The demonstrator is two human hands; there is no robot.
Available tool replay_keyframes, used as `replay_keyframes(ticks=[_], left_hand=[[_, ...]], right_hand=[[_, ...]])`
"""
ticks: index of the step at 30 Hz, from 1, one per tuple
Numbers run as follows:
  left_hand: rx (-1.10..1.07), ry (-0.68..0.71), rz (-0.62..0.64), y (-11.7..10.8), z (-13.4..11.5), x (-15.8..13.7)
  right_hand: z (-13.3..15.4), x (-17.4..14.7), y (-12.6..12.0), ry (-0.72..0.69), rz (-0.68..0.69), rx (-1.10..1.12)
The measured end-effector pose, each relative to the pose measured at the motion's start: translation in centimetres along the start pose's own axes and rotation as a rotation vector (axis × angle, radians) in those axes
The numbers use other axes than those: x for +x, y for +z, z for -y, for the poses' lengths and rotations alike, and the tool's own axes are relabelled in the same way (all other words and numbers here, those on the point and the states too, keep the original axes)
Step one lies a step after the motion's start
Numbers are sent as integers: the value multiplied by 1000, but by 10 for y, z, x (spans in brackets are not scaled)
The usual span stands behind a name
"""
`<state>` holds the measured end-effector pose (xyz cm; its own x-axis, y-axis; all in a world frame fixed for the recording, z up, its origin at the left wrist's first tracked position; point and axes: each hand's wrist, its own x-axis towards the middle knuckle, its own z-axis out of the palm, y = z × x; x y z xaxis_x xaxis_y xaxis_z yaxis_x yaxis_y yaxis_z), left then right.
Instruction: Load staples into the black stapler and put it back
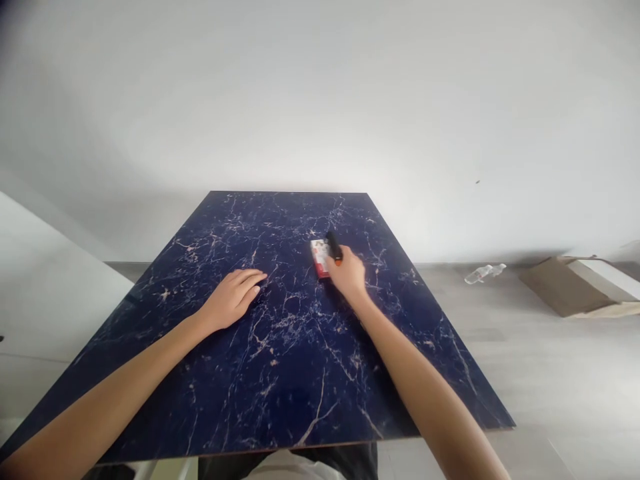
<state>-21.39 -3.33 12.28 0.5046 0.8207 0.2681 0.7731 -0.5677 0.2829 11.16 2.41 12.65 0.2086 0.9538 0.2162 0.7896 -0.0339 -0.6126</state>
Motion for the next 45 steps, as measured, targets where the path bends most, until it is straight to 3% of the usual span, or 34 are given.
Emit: replay_keyframes(ticks=[8, 12, 14, 19, 22, 26, 32, 35, 38, 45], left_hand=[[-52, -257, -336, -9, 54, 0], [-42, -372, -397, -30, 87, -15], [-78, -410, -398, -36, 99, -23], [-55, -355, -345, -31, 107, -30], [-24, -301, -314, -26, 109, -28], [-31, -295, -287, -24, 112, -27], [-52, -315, -368, -37, 98, -30], [-36, -241, -258, -45, 96, -34], [3, -270, -145, -47, 101, -37], [25, -307, -76, -36, 111, -39]], right_hand=[[150, -58, 109, -353, 185, 258], [190, -69, 140, -507, 362, 397], [196, -56, 148, -531, 410, 437], [197, 0, 166, -340, 353, 490], [197, 20, 174, -376, 419, 506], [195, 21, 177, -446, 499, 487], [194, 18, 176, -468, 467, 477], [194, 21, 176, -441, 480, 487], [193, 23, 175, -435, 518, 496], [195, 23, 172, -451, 530, 475]])
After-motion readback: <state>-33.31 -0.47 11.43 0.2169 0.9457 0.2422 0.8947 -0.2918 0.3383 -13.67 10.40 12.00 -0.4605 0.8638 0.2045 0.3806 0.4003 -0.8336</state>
